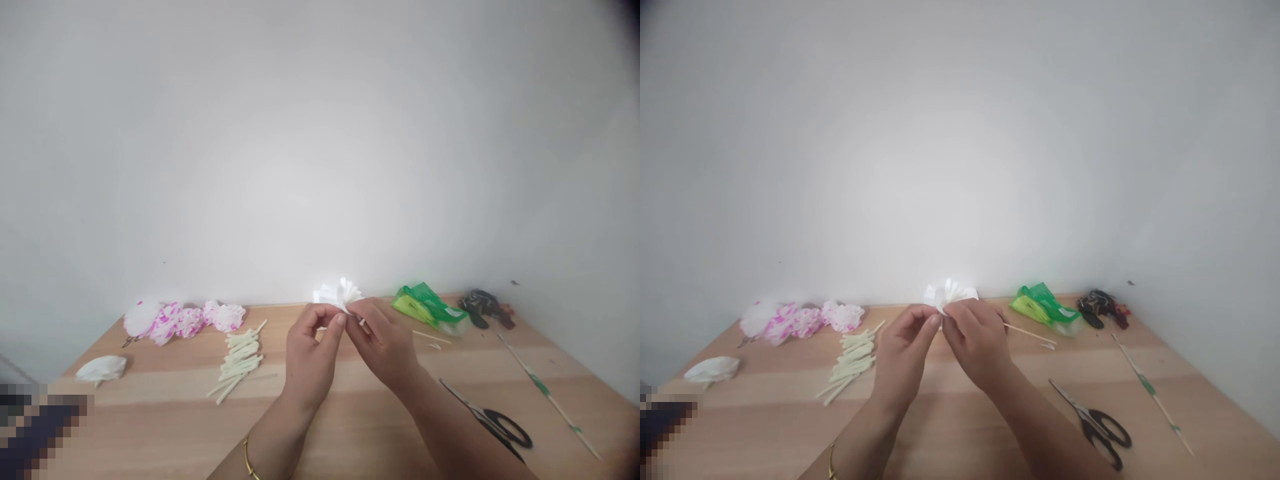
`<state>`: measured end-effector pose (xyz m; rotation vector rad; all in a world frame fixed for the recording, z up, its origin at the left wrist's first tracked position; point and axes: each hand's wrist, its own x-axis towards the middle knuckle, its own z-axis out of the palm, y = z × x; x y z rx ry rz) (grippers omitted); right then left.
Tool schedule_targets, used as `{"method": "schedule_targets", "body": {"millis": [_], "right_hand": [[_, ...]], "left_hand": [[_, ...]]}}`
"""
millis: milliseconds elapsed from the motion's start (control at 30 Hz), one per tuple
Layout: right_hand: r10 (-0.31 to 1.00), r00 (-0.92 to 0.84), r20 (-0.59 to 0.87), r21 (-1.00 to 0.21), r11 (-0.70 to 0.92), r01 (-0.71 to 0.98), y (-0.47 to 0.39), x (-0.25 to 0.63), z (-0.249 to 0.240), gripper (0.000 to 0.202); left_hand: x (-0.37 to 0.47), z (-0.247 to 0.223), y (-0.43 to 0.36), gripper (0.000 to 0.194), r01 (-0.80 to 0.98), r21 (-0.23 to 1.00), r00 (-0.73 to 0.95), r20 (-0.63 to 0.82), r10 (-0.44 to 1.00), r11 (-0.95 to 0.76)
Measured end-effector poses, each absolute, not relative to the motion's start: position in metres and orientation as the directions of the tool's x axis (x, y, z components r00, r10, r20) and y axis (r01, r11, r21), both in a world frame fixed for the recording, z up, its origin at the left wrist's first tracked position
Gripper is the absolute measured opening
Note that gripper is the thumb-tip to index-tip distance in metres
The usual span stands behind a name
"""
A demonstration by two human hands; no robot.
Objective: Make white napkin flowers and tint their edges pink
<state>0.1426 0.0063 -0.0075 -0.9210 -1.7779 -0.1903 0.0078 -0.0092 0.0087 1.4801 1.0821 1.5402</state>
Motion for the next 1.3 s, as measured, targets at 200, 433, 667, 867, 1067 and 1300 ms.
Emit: {"method": "schedule_targets", "body": {"millis": [200,433,667,867,1067,1300], "right_hand": [[0.488,-0.227,0.843,-0.26,0.738,0.622,0.006,0.142,-0.007,0.012],[0.591,-0.223,0.775,-0.434,0.755,0.492,0.005,0.142,0.003,0.011],[0.738,-0.23,0.635,-0.549,0.64,0.537,0.001,0.147,0.008,0.008],[0.779,-0.254,0.573,-0.605,0.611,0.51,0.001,0.149,0.01,0.01],[0.827,-0.271,0.492,-0.716,0.562,0.414,0.002,0.152,0.012,0.011],[0.862,-0.3,0.409,-0.813,0.494,0.309,0.005,0.157,0.01,0.015]], "left_hand": [[0.009,0.009,-0.007,0.013,-0.193,0.952,-0.053,0.231,0.972,-0.237],[0.007,0.013,-0.004,0.012,-0.324,0.931,-0.012,0.172,0.985,-0.167],[-0.001,0.019,-0.006,0.009,0.103,0.929,0.052,0.352,0.935,-0.355],[0.001,0.024,-0.01,0.012,0.32,0.831,0.056,0.462,0.885,-0.455],[0.001,0.022,-0.008,0.012,0.297,0.864,0.085,0.402,0.912,-0.408],[-0.001,0.023,-0.008,0.013,0.257,0.89,0.1,0.364,0.926,-0.378]]}}
